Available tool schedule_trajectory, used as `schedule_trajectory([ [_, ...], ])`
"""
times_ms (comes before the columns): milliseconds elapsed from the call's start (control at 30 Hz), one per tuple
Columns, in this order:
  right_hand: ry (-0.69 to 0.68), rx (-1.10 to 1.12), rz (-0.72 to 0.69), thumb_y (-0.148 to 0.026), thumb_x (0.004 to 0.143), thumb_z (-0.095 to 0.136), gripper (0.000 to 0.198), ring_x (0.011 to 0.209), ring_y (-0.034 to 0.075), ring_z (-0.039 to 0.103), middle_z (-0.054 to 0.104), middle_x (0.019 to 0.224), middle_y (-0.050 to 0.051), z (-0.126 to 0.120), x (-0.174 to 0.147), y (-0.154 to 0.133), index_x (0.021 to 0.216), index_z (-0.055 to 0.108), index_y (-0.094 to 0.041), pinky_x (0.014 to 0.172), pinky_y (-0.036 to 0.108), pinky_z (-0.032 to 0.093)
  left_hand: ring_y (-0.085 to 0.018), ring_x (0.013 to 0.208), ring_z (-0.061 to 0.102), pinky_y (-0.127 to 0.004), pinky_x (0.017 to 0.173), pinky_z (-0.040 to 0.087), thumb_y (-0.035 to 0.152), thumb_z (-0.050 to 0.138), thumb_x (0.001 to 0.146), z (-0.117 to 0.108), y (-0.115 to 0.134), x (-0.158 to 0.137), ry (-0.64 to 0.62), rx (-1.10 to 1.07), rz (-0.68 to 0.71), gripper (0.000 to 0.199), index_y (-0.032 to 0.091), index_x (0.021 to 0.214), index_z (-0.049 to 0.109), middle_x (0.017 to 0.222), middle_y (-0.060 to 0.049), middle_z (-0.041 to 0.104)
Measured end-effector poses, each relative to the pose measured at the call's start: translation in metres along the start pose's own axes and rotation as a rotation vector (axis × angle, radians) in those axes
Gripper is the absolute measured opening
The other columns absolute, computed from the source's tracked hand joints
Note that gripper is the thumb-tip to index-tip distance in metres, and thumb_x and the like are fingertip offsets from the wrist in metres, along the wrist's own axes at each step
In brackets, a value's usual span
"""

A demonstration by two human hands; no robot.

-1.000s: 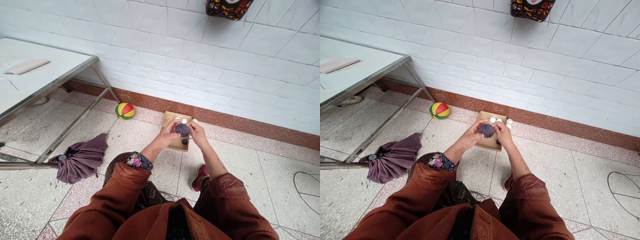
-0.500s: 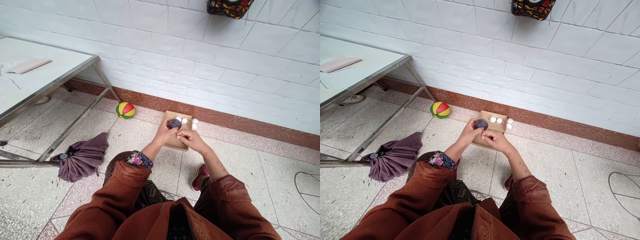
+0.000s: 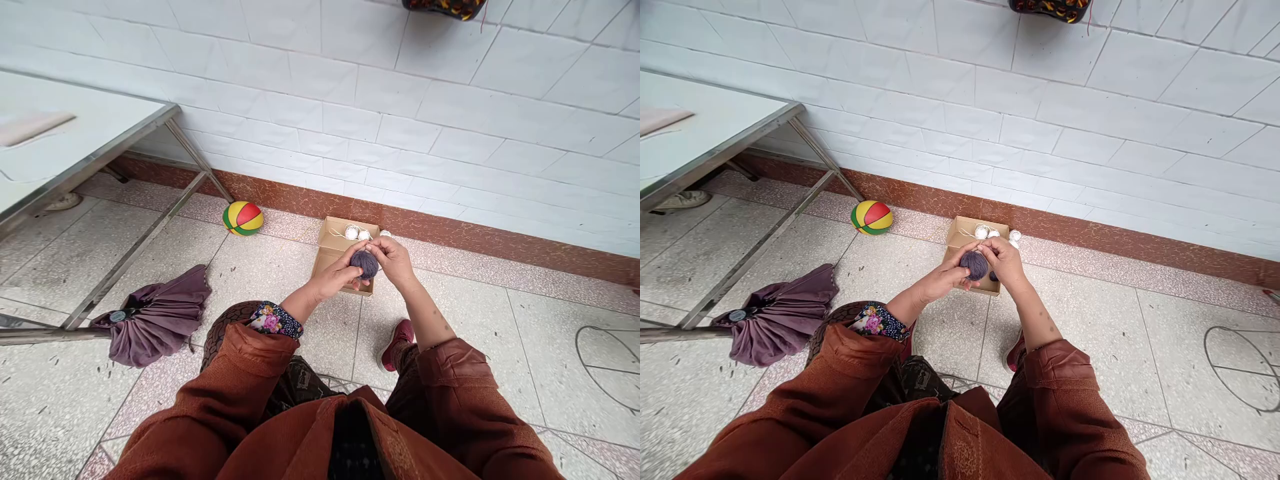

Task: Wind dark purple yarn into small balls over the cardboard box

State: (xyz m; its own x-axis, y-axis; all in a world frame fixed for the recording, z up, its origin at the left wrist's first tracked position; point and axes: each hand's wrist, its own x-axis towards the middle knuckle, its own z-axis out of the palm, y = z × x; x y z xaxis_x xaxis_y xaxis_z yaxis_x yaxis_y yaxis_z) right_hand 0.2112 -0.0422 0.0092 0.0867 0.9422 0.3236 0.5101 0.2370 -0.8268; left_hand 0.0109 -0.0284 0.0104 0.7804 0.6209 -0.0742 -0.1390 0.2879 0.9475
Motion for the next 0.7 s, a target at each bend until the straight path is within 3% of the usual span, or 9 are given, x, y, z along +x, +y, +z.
schedule_trajectory([
  [267, -0.061, -0.029, 0.050, -0.038, 0.095, 0.058, 0.023, 0.073, 0.019, 0.059, 0.067, 0.078, 0.003, 0.009, -0.004, 0.004, 0.082, 0.067, -0.023, 0.072, 0.031, 0.047, -0.019, 0.084, 0.069, -0.031, 0.070, 0.045, 0.033, 0.066, 0.079, 0.002, 0.010, -0.005, 0.070, -0.326, 0.040, 0.077, 0.027, 0.153, 0.045, 0.111, -0.007, 0.068],
  [433, -0.112, -0.050, 0.039, -0.029, 0.089, 0.057, 0.014, 0.077, 0.021, 0.061, 0.068, 0.079, 0.003, 0.013, -0.004, 0.009, 0.084, 0.068, -0.023, 0.073, 0.031, 0.047, -0.019, 0.083, 0.067, -0.031, 0.068, 0.044, 0.034, 0.068, 0.077, 0.001, 0.010, -0.004, 0.117, -0.357, 0.051, 0.066, 0.024, 0.141, 0.053, 0.109, -0.008, 0.069],
  [700, -0.134, -0.086, 0.034, -0.031, 0.089, 0.059, 0.012, 0.079, 0.021, 0.062, 0.068, 0.081, 0.004, 0.016, -0.006, 0.009, 0.085, 0.066, -0.023, 0.075, 0.033, 0.048, -0.015, 0.085, 0.066, -0.029, 0.072, 0.047, 0.031, 0.078, 0.075, 0.002, 0.011, -0.001, 0.251, -0.283, 0.099, 0.055, 0.023, 0.125, 0.055, 0.114, -0.005, 0.066],
])
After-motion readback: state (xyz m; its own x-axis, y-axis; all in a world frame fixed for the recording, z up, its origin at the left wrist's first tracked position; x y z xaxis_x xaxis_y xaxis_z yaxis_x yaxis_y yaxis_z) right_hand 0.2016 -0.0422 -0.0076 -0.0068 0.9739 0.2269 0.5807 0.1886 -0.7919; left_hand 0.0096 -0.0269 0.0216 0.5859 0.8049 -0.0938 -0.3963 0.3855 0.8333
